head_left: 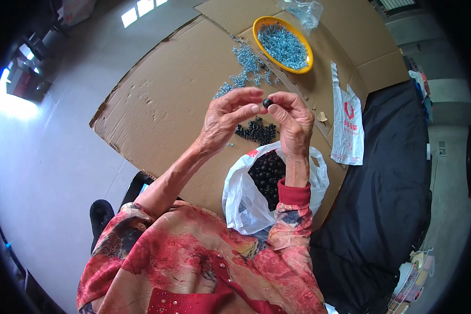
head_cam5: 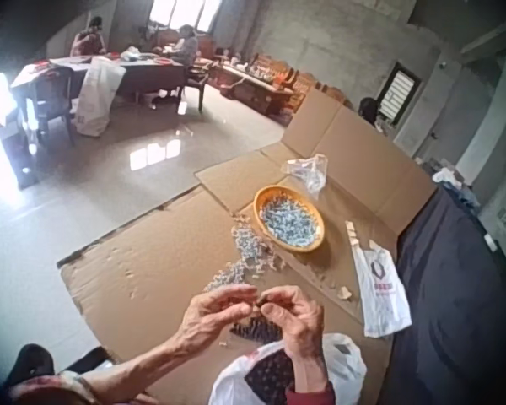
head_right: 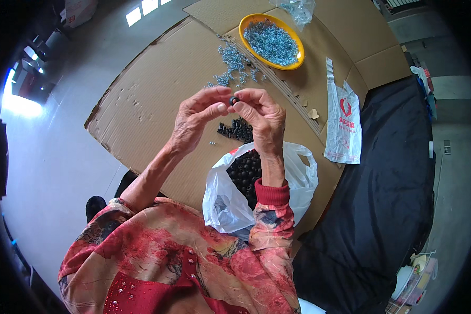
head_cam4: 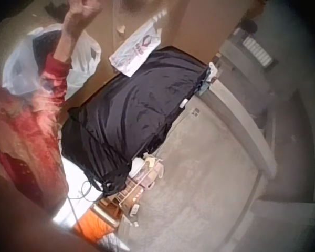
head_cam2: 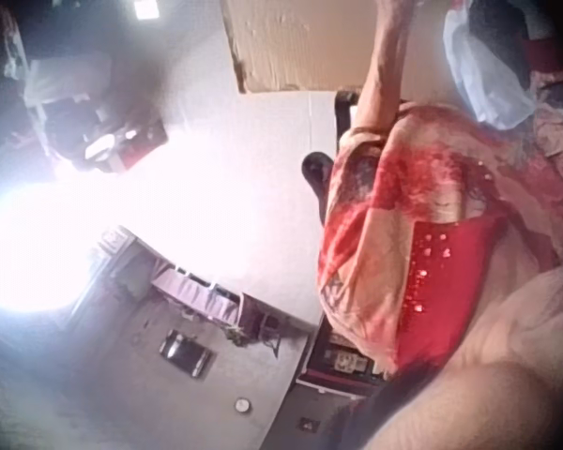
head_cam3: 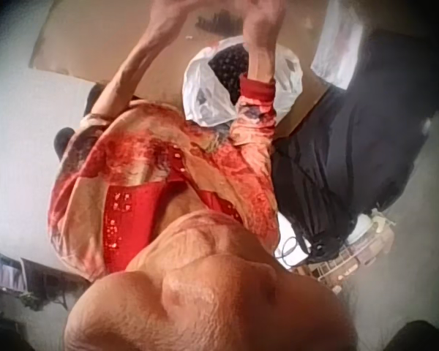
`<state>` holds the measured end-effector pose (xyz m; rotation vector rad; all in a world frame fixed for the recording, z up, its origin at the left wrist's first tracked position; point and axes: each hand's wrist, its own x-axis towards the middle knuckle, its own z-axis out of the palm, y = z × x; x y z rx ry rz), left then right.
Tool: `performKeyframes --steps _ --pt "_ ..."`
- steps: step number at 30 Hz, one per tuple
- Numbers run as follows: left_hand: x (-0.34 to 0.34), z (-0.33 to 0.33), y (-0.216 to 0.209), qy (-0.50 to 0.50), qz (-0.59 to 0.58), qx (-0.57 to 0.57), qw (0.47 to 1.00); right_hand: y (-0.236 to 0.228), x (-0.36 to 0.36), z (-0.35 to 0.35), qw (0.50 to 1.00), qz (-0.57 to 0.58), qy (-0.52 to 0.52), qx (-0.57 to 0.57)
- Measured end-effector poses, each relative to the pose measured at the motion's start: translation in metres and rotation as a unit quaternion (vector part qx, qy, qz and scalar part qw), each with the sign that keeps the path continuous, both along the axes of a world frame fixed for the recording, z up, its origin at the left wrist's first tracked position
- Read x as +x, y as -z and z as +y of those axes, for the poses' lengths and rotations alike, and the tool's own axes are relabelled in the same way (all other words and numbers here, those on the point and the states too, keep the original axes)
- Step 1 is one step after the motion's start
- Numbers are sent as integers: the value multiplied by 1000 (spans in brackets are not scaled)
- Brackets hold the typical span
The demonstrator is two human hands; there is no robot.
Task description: Sorting and inspecting small black plastic or rubber components on a cardboard workspace.
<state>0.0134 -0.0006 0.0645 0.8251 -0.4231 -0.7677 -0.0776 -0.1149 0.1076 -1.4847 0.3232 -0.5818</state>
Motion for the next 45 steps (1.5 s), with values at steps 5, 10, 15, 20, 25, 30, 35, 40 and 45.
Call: performKeyframes --steps 5,10,15,20,25,30,35,40,45 --pt "-6 0 0 49 21 -51 997 -7 -4 15 999 -17 33 -31" --pt "-6 -2 4 88 107 -112 984 -5 -5 18 993 -5 56 -100" --pt "-3 -1 3 141 190 -155 959 -17 -1 23 963 20 50 -263" --pt "10 3 15 187 167 -176 952 -35 1 15 929 58 -24 -365" --pt "13 4 10 200 134 -172 955 -41 6 15 885 52 -50 -459" --pt "2 2 1 188 215 -216 934 -32 6 19 877 8 35 -478" --pt "-2 1 2 204 224 -218 928 -38 2 20 868 19 34 -495" --pt "-5 -1 5 213 231 -217 924 -40 -4 18 878 44 15 -477" --pt "-7 -3 2 215 245 -210 922 -34 -2 13 866 -14 21 -499"
